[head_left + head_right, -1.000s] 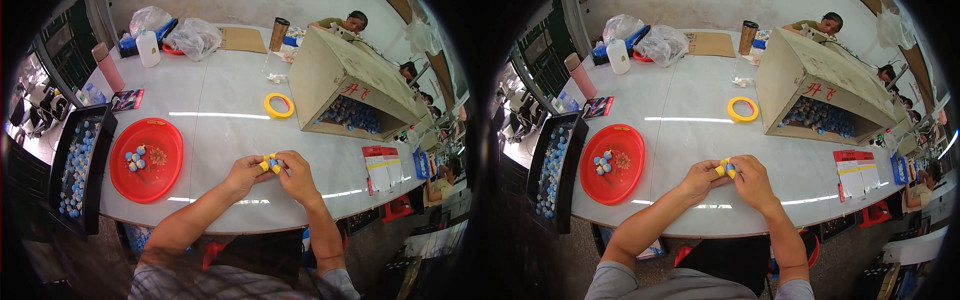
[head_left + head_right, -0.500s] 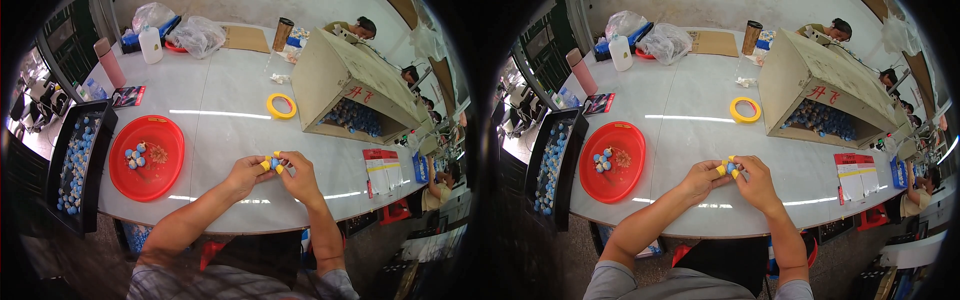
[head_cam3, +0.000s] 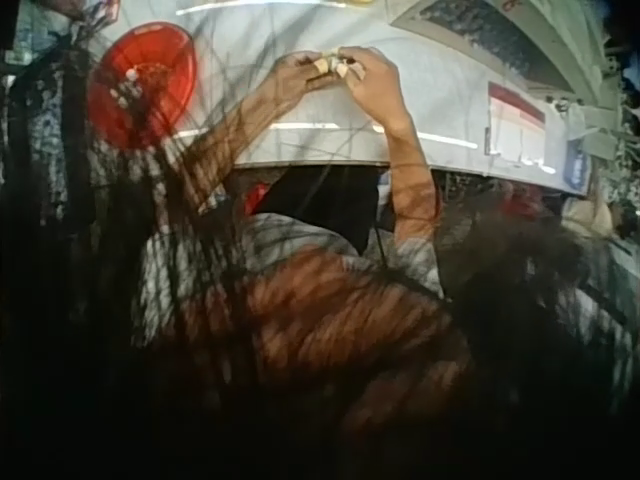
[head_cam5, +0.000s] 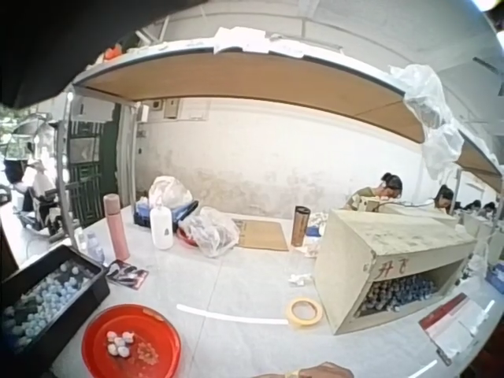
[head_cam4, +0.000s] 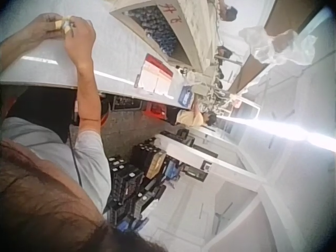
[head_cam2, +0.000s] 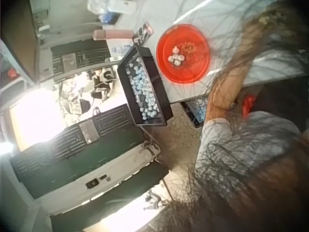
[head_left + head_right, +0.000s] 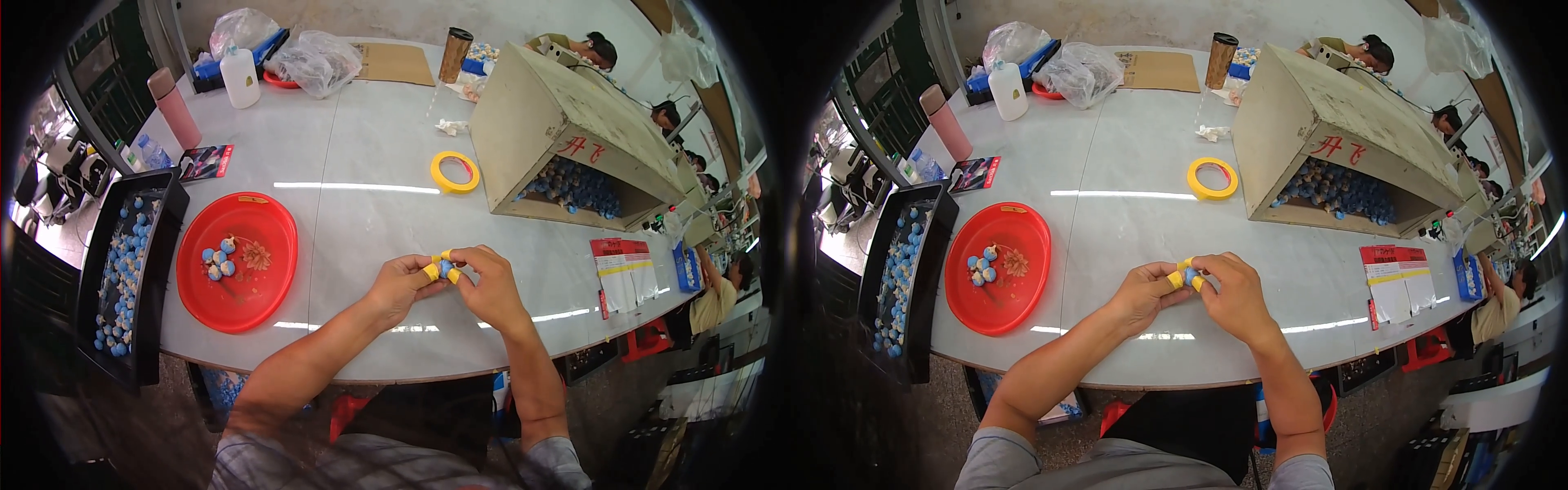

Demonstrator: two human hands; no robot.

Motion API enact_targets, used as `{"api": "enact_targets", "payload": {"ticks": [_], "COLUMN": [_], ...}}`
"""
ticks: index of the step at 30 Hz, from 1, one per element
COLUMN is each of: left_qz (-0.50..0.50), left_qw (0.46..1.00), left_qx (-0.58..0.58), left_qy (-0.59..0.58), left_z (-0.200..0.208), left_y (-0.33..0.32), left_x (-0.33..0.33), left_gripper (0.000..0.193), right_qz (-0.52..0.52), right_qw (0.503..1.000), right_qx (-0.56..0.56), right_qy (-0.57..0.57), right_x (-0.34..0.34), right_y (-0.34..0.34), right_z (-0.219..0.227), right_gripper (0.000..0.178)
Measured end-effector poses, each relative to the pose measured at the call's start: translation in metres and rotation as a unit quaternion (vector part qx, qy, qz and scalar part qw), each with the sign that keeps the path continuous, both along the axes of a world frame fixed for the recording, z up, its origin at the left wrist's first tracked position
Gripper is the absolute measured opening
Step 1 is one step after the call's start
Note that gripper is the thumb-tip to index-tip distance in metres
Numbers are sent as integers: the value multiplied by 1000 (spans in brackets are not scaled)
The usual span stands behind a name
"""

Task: The person assembles small blue and yellow toy parts by hand, applying glue with a glue bottle.

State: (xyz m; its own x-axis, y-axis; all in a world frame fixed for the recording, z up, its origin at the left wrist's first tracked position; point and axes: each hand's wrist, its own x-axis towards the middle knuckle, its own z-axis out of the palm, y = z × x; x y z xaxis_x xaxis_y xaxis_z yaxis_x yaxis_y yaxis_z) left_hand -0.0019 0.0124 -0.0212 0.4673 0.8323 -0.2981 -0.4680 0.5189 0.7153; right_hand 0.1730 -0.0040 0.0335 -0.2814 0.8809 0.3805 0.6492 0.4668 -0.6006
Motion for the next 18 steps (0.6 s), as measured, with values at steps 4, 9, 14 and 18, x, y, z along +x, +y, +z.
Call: {"api": "enact_targets", "payload": {"ticks": [4, 9, 14, 18], "left_qz": [-1, 5, -7, 12], "left_qw": [1000, 999, 998, 998], "left_qx": [-13, -37, -67, -51], "left_qy": [1, 8, 8, 35], "left_z": [0, 7, 10, 4], "left_y": [1, -2, -5, -5], "left_x": [-1, 1, -2, 0], "left_gripper": [27, 26, 26, 22], "right_qz": [-13, -9, -68, -48], "right_qw": [991, 964, 949, 908], "right_qx": [-106, -221, -248, -289], "right_qy": [85, 150, 183, 301], "right_x": [-3, 6, -10, -16], "right_y": [4, 9, 3, 3], "right_z": [3, -24, -37, -44], "right_gripper": [25, 19, 22, 20]}}
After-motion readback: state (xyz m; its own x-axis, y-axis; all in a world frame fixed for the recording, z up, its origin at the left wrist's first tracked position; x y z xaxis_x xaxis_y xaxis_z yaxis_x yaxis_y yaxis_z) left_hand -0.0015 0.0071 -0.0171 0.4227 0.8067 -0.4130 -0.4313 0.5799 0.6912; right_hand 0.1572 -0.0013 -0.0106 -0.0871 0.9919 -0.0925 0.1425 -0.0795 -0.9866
